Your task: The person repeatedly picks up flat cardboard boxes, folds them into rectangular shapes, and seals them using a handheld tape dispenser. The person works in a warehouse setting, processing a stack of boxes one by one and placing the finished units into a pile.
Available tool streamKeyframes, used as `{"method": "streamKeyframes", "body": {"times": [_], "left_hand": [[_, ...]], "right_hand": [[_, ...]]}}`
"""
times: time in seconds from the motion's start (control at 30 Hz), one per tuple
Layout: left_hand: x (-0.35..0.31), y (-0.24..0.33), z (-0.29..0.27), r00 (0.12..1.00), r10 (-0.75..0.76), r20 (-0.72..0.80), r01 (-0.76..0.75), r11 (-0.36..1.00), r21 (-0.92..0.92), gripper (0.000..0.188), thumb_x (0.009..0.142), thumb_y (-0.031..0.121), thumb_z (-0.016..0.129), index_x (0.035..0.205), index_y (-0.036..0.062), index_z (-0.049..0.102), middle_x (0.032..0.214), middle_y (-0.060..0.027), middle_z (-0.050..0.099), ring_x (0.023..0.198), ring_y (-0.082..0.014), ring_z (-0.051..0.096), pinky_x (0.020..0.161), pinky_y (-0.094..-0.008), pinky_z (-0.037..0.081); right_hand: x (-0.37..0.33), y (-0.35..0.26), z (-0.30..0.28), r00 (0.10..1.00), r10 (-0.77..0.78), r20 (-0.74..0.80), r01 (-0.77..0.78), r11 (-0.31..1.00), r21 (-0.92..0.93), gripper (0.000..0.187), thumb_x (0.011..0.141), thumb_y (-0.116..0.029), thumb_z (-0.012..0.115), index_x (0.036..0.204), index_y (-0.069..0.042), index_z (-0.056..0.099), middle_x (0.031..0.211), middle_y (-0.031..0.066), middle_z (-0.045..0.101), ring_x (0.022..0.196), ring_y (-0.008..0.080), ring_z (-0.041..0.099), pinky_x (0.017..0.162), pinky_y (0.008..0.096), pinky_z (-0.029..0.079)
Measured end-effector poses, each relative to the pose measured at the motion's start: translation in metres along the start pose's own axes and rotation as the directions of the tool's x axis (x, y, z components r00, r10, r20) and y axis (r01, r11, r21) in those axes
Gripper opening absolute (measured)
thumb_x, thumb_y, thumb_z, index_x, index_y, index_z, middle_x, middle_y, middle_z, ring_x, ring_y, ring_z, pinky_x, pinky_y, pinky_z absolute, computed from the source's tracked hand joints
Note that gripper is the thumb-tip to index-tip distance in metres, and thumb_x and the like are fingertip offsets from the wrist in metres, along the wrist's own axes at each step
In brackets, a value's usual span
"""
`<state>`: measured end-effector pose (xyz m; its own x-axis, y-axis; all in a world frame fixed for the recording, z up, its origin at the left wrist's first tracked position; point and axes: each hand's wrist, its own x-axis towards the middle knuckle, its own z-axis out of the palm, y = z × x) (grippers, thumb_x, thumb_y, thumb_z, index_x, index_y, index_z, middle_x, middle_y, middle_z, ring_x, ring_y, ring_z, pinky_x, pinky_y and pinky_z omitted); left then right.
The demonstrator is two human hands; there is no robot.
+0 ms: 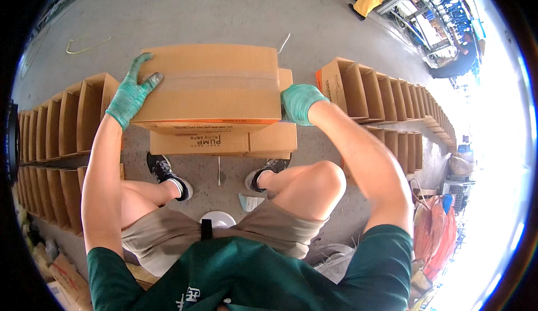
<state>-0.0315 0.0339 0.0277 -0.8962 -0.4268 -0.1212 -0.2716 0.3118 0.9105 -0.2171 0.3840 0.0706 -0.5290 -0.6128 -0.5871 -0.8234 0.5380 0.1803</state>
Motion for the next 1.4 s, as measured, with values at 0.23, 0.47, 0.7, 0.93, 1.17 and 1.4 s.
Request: {"method": "streamKeyframes", "body": {"times": [0.23, 0.47, 0.7, 0.93, 1.17, 1.4], "left_hand": [[0.002, 0.01, 0.013, 0.997, 0.042, 0.068, -0.042, 0.999, 0.001, 0.055, 0.096, 0.032, 0.067, 0.143, 0.0209, 0.042, 0.13, -0.0158, 0.06, 0.114, -0.0247, 0.059, 0.1, -0.039, 0.048], [-0.003, -0.006, -0.003, 0.999, 0.047, 0.02, -0.049, 0.992, 0.119, 0.052, 0.098, 0.031, 0.063, 0.145, 0.0208, 0.04, 0.126, -0.0188, 0.061, 0.113, -0.0271, 0.059, 0.098, -0.0415, 0.048], [-0.004, 0.002, 0.0, 0.997, 0.002, 0.074, -0.004, 1.0, 0.027, 0.059, 0.098, 0.029, 0.064, 0.149, 0.0215, 0.036, 0.128, -0.0189, 0.061, 0.115, -0.0286, 0.059, 0.101, -0.0406, 0.046], [-0.011, -0.002, -0.001, 0.997, -0.069, 0.039, 0.065, 0.994, 0.086, 0.069, 0.101, 0.027, 0.057, 0.158, 0.0181, 0.02, 0.146, -0.0185, 0.049, 0.133, -0.0289, 0.048, 0.111, -0.039, 0.037], [0.0, -0.032, 0.001, 0.978, -0.155, 0.143, 0.192, 0.933, -0.304, 0.077, 0.1, 0.054, 0.049, 0.156, 0.0071, 0.024, 0.148, -0.0139, 0.048, 0.136, -0.025, 0.044, 0.112, -0.0367, 0.035], [-0.025, -0.017, -0.023, 0.997, -0.046, -0.065, 0.026, 0.96, -0.278, 0.085, 0.097, 0.071, 0.034, 0.15, 0.0052, 0.039, 0.146, -0.0131, 0.048, 0.13, -0.0213, 0.049, 0.112, -0.0391, 0.037]], "right_hand": [[0.093, 0.04, 0.197, 0.851, 0.477, -0.22, -0.096, 0.554, 0.827, 0.039, 0.094, -0.022, 0.058, 0.131, -0.012, 0.055, 0.108, 0.0172, 0.069, 0.089, 0.0325, 0.07, 0.074, 0.0405, 0.056], [0.054, 0.023, 0.079, 0.705, 0.638, -0.31, -0.069, 0.497, 0.865, 0.032, 0.091, -0.015, 0.059, 0.122, -0.008, 0.064, 0.11, 0.0179, 0.069, 0.094, 0.0237, 0.069, 0.078, 0.0352, 0.055], [0.062, -0.135, -0.076, 0.775, 0.306, -0.553, 0.522, 0.184, 0.833, 0.044, 0.102, -0.035, 0.048, 0.137, -0.009, 0.054, 0.138, 0.0069, 0.054, 0.119, 0.022, 0.053, 0.093, 0.0343, 0.047], [0.074, -0.145, -0.055, 0.703, 0.071, -0.708, 0.108, 0.973, 0.205, 0.065, 0.101, -0.051, 0.04, 0.152, -0.011, 0.035, 0.158, 0.0162, 0.032, 0.147, 0.0419, 0.024, 0.122, 0.0509, 0.017], [0.045, -0.033, 0.018, 0.679, 0.482, -0.553, 0.318, 0.486, 0.814, 0.07, 0.101, -0.053, 0.043, 0.153, -0.008, 0.033, 0.156, 0.0158, 0.035, 0.144, 0.0337, 0.033, 0.118, 0.0389, 0.028], [0.019, -0.05, 0.008, 0.823, 0.492, -0.283, 0.544, -0.543, 0.64, 0.079, 0.097, -0.065, 0.045, 0.147, -0.004, 0.042, 0.146, 0.0132, 0.048, 0.13, 0.0278, 0.049, 0.11, 0.0404, 0.038]]}}
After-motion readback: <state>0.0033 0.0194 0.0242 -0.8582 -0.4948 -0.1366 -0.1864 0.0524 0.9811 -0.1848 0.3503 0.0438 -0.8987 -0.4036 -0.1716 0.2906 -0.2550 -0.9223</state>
